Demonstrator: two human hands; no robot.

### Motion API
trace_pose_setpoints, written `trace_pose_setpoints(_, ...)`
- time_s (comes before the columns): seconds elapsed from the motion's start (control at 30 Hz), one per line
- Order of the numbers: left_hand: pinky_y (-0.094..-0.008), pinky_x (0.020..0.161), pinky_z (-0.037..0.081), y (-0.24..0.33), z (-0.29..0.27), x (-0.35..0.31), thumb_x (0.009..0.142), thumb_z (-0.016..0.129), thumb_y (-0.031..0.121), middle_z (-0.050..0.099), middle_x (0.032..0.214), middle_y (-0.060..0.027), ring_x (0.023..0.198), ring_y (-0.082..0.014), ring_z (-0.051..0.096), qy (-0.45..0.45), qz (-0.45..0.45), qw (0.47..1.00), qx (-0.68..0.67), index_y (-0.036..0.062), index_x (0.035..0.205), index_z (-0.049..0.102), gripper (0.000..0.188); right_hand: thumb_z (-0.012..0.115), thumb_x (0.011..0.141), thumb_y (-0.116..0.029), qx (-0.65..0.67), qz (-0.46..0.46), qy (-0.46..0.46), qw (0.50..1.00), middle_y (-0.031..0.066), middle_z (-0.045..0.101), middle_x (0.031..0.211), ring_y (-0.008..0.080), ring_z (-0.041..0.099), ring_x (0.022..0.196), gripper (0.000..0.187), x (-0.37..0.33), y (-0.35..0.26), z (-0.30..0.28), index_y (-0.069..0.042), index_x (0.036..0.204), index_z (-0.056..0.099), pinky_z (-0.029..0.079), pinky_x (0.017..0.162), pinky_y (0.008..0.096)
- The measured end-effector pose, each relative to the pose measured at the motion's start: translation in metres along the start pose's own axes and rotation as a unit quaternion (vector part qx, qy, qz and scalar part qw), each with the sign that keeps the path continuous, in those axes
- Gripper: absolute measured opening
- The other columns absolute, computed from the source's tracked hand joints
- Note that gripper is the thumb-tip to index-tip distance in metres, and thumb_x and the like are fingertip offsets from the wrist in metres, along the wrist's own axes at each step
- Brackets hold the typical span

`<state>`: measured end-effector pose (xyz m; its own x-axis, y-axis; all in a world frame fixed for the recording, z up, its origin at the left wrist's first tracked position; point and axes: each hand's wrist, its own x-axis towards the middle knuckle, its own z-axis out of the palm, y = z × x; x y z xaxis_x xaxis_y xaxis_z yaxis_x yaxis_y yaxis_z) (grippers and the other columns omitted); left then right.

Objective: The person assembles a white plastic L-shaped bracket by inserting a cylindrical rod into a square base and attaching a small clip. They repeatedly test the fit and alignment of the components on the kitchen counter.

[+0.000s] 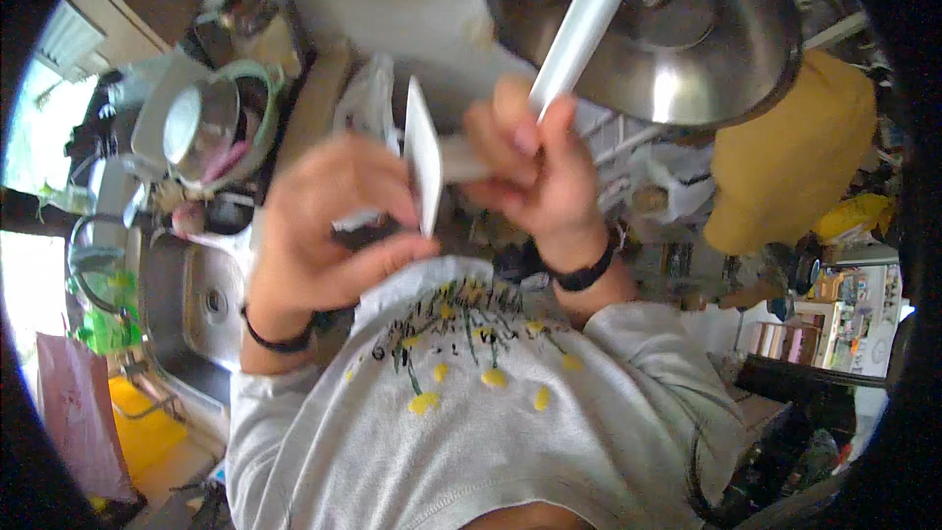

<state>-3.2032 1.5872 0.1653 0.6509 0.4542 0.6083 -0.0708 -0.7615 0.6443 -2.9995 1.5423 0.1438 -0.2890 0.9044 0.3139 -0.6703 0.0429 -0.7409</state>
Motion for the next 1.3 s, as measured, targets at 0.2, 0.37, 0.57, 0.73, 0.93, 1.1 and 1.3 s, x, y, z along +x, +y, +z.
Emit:
trace_pose_setpoints(0.2, -0.0279, 0.073, 0.045, -0.016, -0.017, 0.016, 0.067, 0.075, 0.000, 0.063, 0.092, -0.0123, 0.083, -0.0206, 0.060, 0.058, 0.014, 0.998, -0.021, -0.0009, 0.082, 0.063, 0.019, 0.042, 0.091, -0.056, -0.095, -0.064, 0.008, 0.993, -0.0034, 0.034, 0.062, 0.0058, 0.027, 0.051, 0.043, 0.026, -0.013, 0.006, -0.016, 0.074, 0.039, 0.028, 0.044, 0.0187)
trace_pose_setpoints(0.37, -0.0265, 0.075, 0.045, -0.018, -0.015, 0.015, 0.069, 0.072, -0.005, 0.063, 0.094, -0.0132, 0.086, -0.0198, 0.060, 0.085, -0.032, 0.993, -0.079, -0.0034, 0.085, 0.064, 0.019, 0.043, 0.091, -0.056, -0.051, -0.084, 0.019, 0.995, -0.0033, 0.033, 0.061, 0.0058, 0.026, 0.050, 0.043, 0.034, -0.011, 0.003, -0.016, 0.075, 0.039, 0.027, 0.045, 0.0186)
trace_pose_setpoints(0.57, -0.0274, 0.075, 0.047, -0.010, -0.012, 0.013, 0.069, 0.071, -0.005, 0.066, 0.090, -0.0115, 0.084, -0.0189, 0.061, 0.094, -0.085, 0.990, -0.054, -0.0026, 0.082, 0.066, 0.014, 0.041, 0.091, -0.057, -0.097, -0.071, 0.025, 0.992, -0.0053, 0.032, 0.061, 0.0051, 0.025, 0.049, 0.044, 0.033, -0.013, 0.001, -0.017, 0.073, 0.038, 0.027, 0.044, 0.0176)
trace_pose_setpoints(0.73, -0.0289, 0.075, 0.048, -0.008, -0.015, 0.019, 0.068, 0.073, -0.004, 0.067, 0.092, -0.0106, 0.086, -0.0207, 0.063, 0.084, -0.033, 0.996, -0.016, -0.0003, 0.086, 0.067, 0.019, 0.041, 0.091, -0.056, -0.064, -0.079, 0.037, 0.994, -0.0059, 0.031, 0.060, 0.0050, 0.024, 0.048, 0.044, 0.037, -0.013, 0.005, -0.017, 0.073, 0.037, 0.026, 0.043, 0.0175)
trace_pose_setpoints(0.93, -0.0283, 0.076, 0.048, -0.013, -0.013, 0.011, 0.066, 0.078, 0.005, 0.065, 0.094, -0.0099, 0.087, -0.0200, 0.062, 0.102, -0.017, 0.994, -0.021, 0.0010, 0.091, 0.068, 0.027, 0.041, 0.092, -0.055, 0.044, -0.046, 0.018, 0.998, -0.0056, 0.029, 0.060, 0.0055, 0.022, 0.048, 0.043, 0.037, -0.009, 0.001, -0.016, 0.074, 0.038, 0.024, 0.042, 0.0189)
trace_pose_setpoints(1.1, -0.0282, 0.079, 0.046, -0.014, -0.005, 0.012, 0.065, 0.082, 0.018, 0.058, 0.105, -0.0098, 0.097, -0.0191, 0.057, 0.168, -0.015, 0.981, -0.093, -0.0002, 0.102, 0.063, 0.046, 0.041, 0.092, -0.056, 0.115, -0.016, -0.067, 0.991, -0.0058, 0.027, 0.058, 0.0059, 0.022, 0.048, 0.043, 0.040, -0.004, 0.001, -0.017, 0.073, 0.038, 0.023, 0.041, 0.0200)
trace_pose_setpoints(1.3, -0.0286, 0.083, 0.046, -0.010, 0.013, 0.009, 0.071, 0.079, 0.019, 0.056, 0.111, -0.0113, 0.102, -0.0187, 0.055, 0.227, -0.081, 0.954, -0.179, -0.0012, 0.112, 0.057, 0.051, 0.047, 0.088, -0.058, 0.073, -0.015, -0.062, 0.995, -0.0055, 0.029, 0.058, 0.0060, 0.025, 0.047, 0.045, 0.037, 0.002, -0.003, -0.017, 0.072, 0.037, 0.024, 0.041, 0.0202)
